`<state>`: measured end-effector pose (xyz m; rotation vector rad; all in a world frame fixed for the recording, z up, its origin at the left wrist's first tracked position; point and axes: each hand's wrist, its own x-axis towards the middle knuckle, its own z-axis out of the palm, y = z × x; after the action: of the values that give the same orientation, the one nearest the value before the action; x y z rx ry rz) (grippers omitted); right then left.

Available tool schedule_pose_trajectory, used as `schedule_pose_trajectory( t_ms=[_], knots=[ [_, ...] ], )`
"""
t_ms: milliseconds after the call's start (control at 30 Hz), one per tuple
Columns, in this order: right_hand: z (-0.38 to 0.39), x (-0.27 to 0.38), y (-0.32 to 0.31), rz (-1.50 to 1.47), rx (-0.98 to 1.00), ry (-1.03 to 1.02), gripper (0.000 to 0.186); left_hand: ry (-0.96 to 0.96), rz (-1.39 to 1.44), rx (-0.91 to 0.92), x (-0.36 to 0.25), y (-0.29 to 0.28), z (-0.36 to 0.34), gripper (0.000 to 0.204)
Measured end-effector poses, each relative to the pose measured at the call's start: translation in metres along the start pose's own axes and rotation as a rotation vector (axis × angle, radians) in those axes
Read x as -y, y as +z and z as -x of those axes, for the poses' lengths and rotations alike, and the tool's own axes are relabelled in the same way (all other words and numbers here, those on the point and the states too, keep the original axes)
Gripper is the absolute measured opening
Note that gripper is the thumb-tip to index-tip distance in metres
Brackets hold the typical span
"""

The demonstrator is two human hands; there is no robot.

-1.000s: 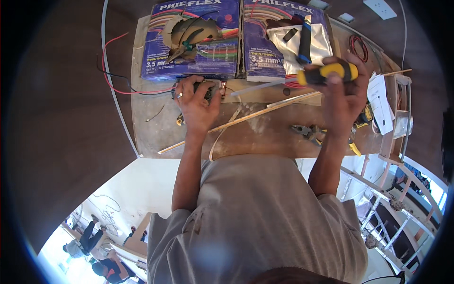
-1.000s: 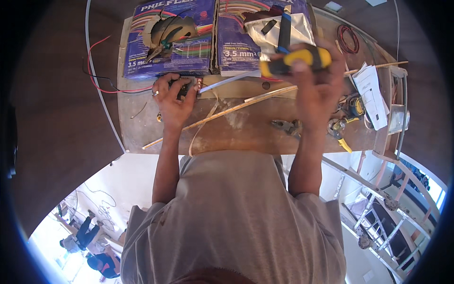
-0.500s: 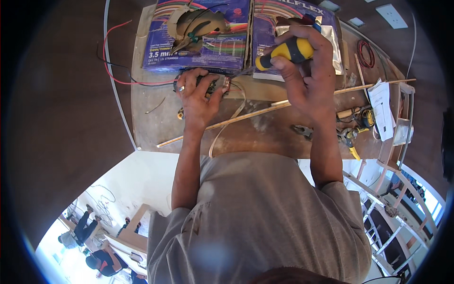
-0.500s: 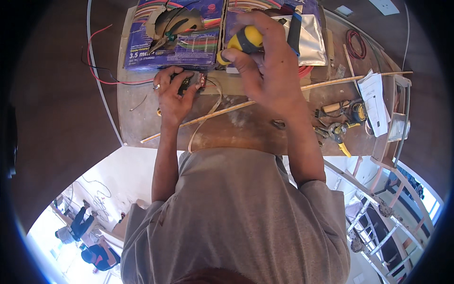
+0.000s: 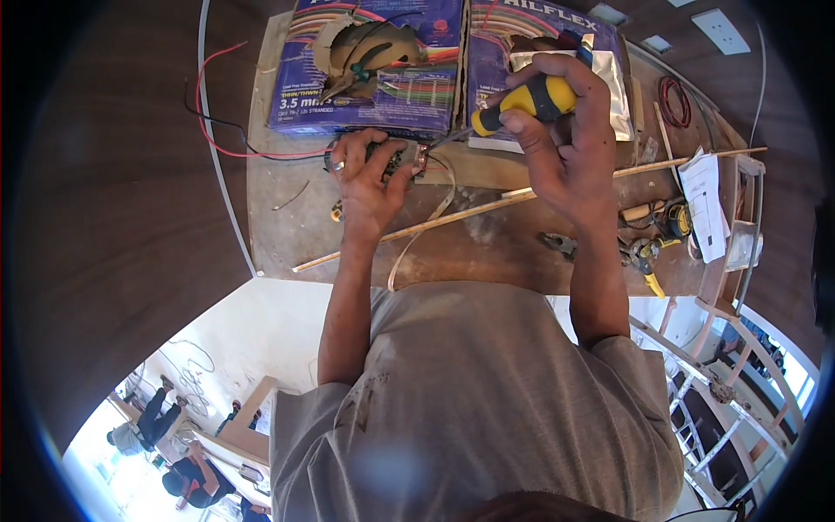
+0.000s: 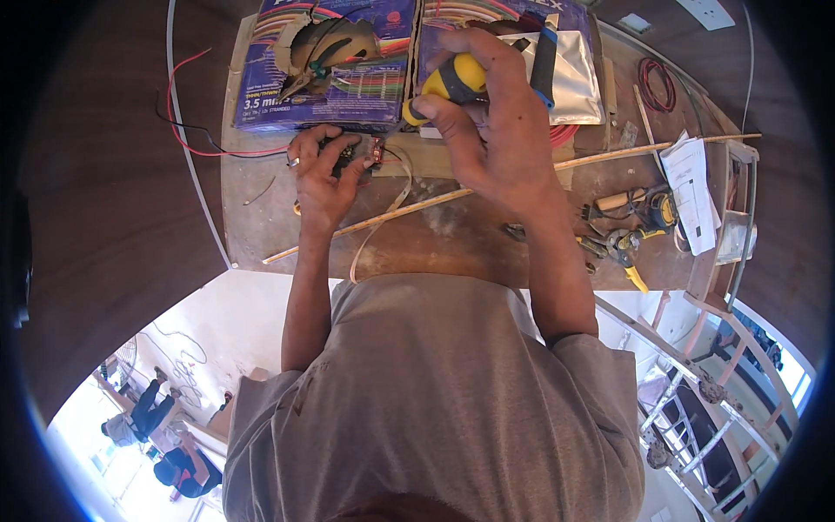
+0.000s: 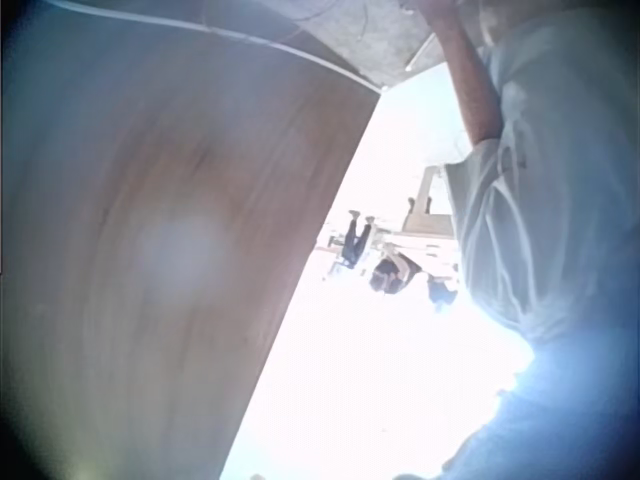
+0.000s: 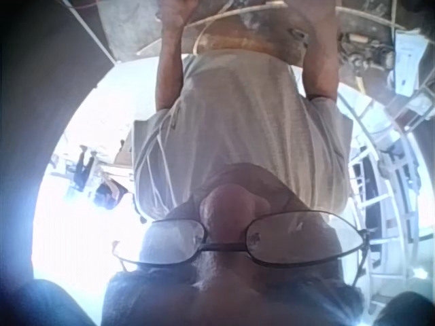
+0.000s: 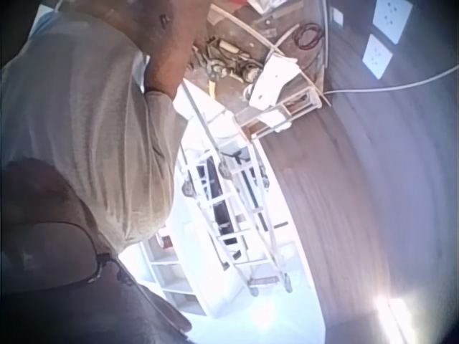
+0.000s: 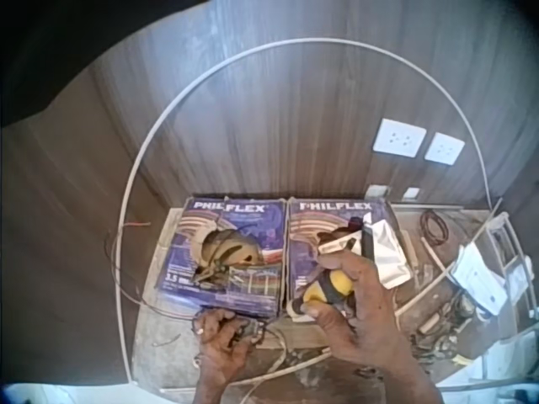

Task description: The person prepares electrical components by hand and using pliers; they strip wires, handle a small wooden strip, and sort through items in a small box.

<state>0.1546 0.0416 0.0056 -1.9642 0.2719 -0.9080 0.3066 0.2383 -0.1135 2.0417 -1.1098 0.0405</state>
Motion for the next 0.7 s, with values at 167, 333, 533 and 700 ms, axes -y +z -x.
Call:
schedule_pose_trajectory(
  t_ms=[167,333,533,700],
  knots=[
    [0.001,0.000,0.000,-0.021,-0.004,0.015,0.056,0.011,-0.010,-0.005,0.001,-0.001,0.000,0.036],
    [-0.002,0.000,-0.001,-0.028,-0.005,0.030,0.054,0.016,0.003,-0.015,-0.001,-0.001,-0.001,0.034],
    [-0.040,0.054,-0.018,0.585,0.337,-0.049,0.045,0.039,-0.037,-0.015,0.001,0.001,-0.001,0.034],
    [-0.078,0.081,-0.001,0.926,0.688,0.063,0.048,0.042,-0.034,-0.017,0.003,0.001,0.000,0.034]
  ],
)
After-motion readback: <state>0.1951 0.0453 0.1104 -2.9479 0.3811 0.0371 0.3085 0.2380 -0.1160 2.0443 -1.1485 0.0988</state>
